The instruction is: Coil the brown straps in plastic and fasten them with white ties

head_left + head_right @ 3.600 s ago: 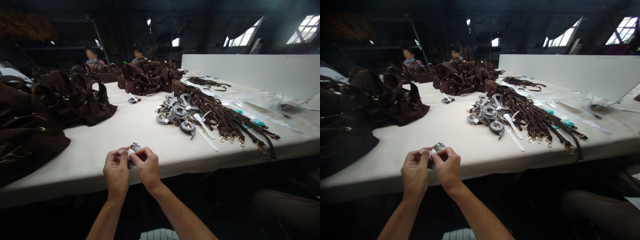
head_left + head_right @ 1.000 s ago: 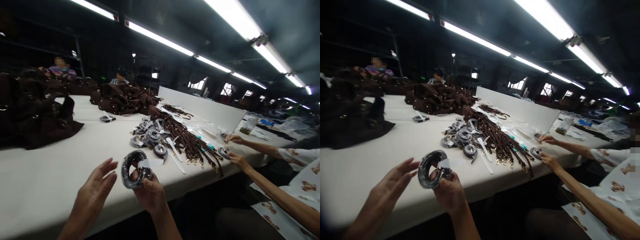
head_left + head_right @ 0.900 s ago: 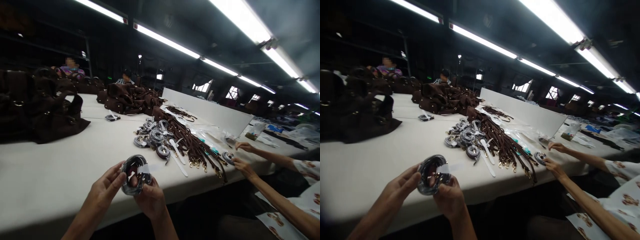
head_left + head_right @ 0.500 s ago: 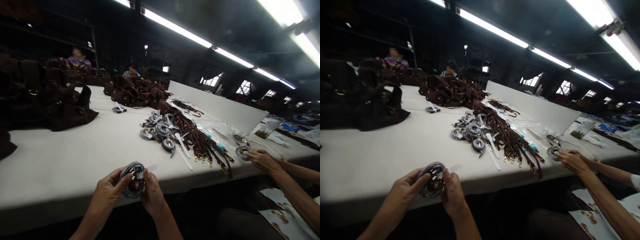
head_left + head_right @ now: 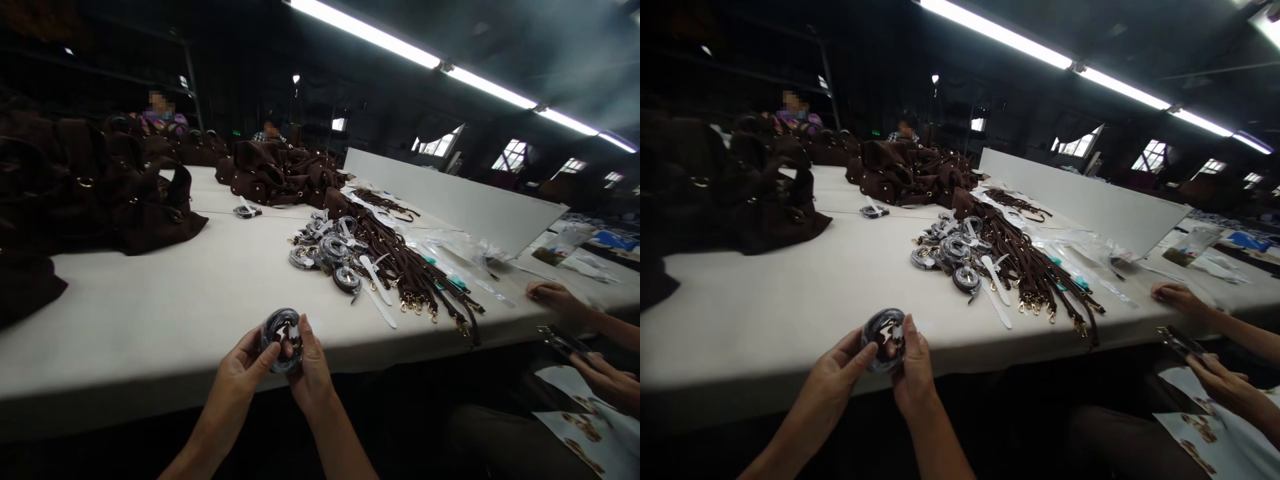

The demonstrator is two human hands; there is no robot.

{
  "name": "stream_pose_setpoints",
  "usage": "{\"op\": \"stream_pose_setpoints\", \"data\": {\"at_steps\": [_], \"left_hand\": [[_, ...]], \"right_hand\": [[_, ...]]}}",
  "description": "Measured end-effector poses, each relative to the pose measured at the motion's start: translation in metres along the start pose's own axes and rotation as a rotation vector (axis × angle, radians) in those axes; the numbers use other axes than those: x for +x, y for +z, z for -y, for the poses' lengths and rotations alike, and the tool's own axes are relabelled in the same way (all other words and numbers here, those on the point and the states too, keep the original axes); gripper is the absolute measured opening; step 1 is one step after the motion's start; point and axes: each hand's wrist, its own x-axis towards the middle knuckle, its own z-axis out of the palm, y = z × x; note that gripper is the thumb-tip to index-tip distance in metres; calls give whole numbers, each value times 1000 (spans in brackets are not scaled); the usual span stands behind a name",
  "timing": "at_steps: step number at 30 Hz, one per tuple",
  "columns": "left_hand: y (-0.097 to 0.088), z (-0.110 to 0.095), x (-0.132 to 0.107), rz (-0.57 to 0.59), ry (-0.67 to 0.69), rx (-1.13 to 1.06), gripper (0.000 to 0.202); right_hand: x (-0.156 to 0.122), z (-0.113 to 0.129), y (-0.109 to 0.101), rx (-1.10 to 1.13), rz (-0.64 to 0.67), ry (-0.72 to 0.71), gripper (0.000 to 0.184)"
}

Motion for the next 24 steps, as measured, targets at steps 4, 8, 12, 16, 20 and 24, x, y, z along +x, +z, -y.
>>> {"op": "stream_pose_setpoints", "data": {"at_steps": [4, 8, 12, 16, 20, 24], "left_hand": [[-1, 0, 2, -73, -31, 83, 61], [-5, 1, 6, -74, -55, 50, 62], [0, 5, 9, -52, -77, 113, 66], [12, 10, 23, -40, -21, 223, 68], [6, 14, 51, 65, -50, 278, 78], [-36, 24, 74, 53, -78, 370, 78]], "right_hand": [[6, 2, 3, 185, -56, 55, 48], [6, 5, 4, 205, -83, 27, 51], [6, 9, 0, 203, -90, 11, 56], [13, 14, -9, 154, -67, -122, 56], [24, 40, -24, 129, -114, -164, 50], [36, 101, -45, 209, -165, -178, 35]]}}
